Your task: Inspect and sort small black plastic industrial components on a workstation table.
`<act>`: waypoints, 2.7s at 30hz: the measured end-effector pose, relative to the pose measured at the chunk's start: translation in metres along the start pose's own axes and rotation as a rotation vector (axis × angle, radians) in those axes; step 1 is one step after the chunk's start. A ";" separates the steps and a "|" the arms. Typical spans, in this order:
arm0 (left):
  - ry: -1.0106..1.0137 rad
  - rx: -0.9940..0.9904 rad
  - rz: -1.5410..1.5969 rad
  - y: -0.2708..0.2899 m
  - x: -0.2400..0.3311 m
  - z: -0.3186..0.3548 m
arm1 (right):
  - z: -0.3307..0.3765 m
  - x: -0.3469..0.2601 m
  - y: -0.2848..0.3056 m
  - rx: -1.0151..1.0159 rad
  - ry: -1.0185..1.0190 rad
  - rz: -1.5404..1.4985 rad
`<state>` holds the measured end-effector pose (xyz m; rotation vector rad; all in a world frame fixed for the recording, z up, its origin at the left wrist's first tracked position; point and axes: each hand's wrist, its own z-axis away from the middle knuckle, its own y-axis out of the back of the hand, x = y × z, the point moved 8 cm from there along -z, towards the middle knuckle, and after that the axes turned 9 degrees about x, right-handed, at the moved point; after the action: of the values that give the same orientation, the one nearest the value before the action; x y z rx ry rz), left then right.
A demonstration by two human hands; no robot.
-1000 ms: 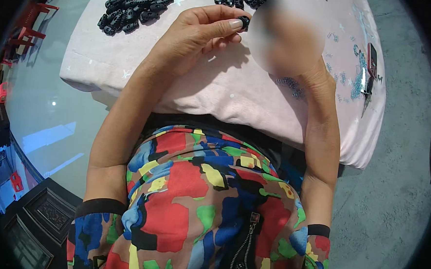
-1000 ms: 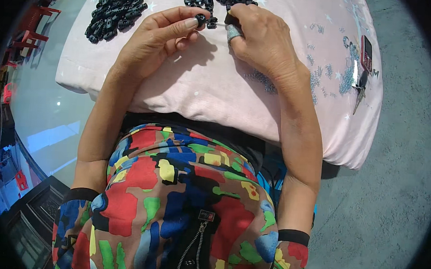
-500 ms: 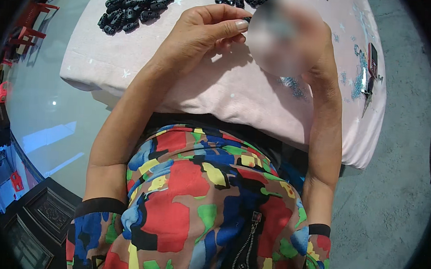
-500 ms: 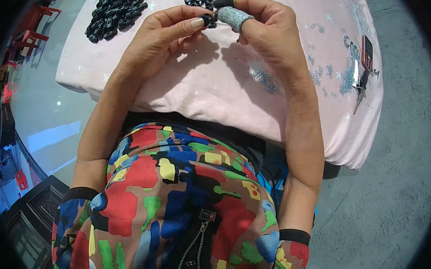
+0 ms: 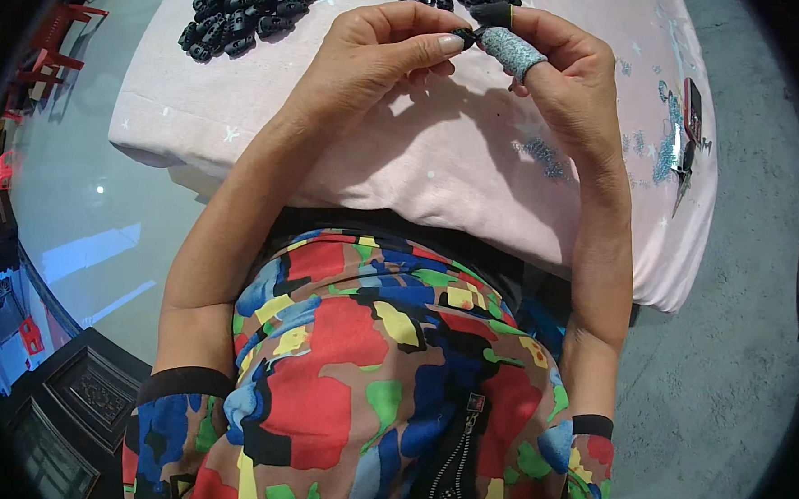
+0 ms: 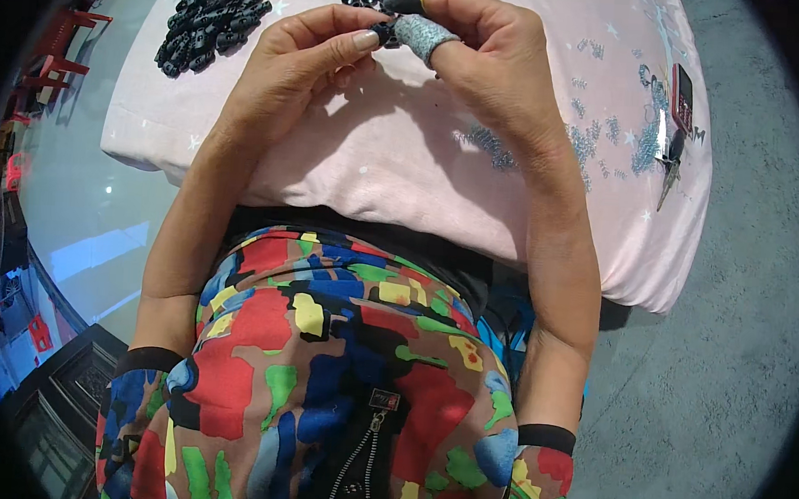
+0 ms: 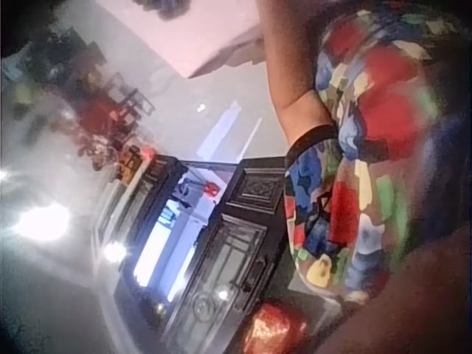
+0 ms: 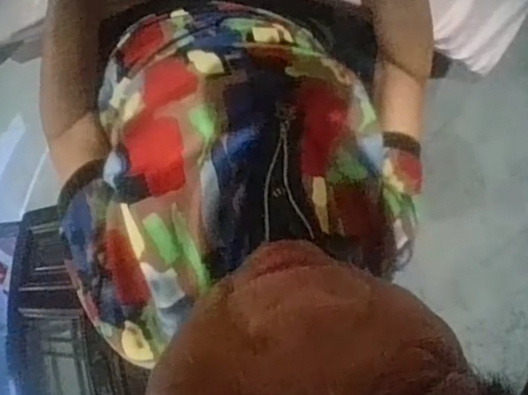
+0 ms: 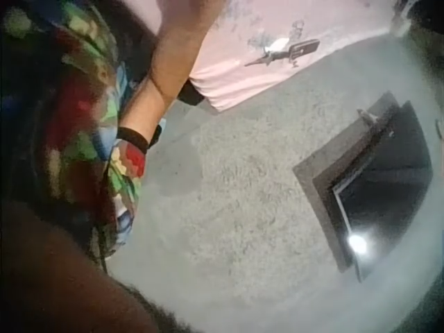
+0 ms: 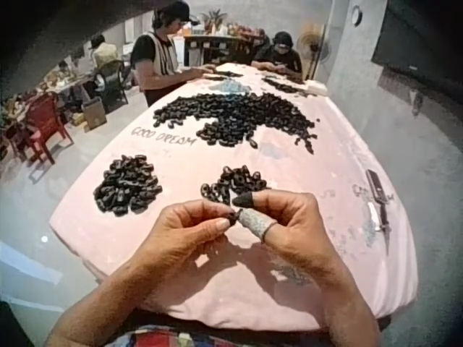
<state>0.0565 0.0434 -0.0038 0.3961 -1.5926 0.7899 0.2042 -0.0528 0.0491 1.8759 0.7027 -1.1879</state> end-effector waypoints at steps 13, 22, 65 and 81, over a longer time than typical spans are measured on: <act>-0.026 -0.007 -0.080 0.000 0.002 0.002 | -0.001 0.006 0.003 -0.043 0.000 0.058; -0.038 -0.004 -0.085 -0.001 0.004 0.004 | -0.001 0.008 0.003 -0.056 -0.036 0.014; -0.163 0.118 -0.119 0.008 -0.005 0.000 | 0.010 -0.030 -0.018 0.040 0.258 0.323; -0.042 0.045 -0.068 -0.001 0.002 0.000 | 0.011 -0.031 -0.011 0.085 0.306 0.434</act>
<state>0.0565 0.0431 -0.0021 0.5001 -1.5944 0.7709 0.1775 -0.0573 0.0711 2.1674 0.3743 -0.6718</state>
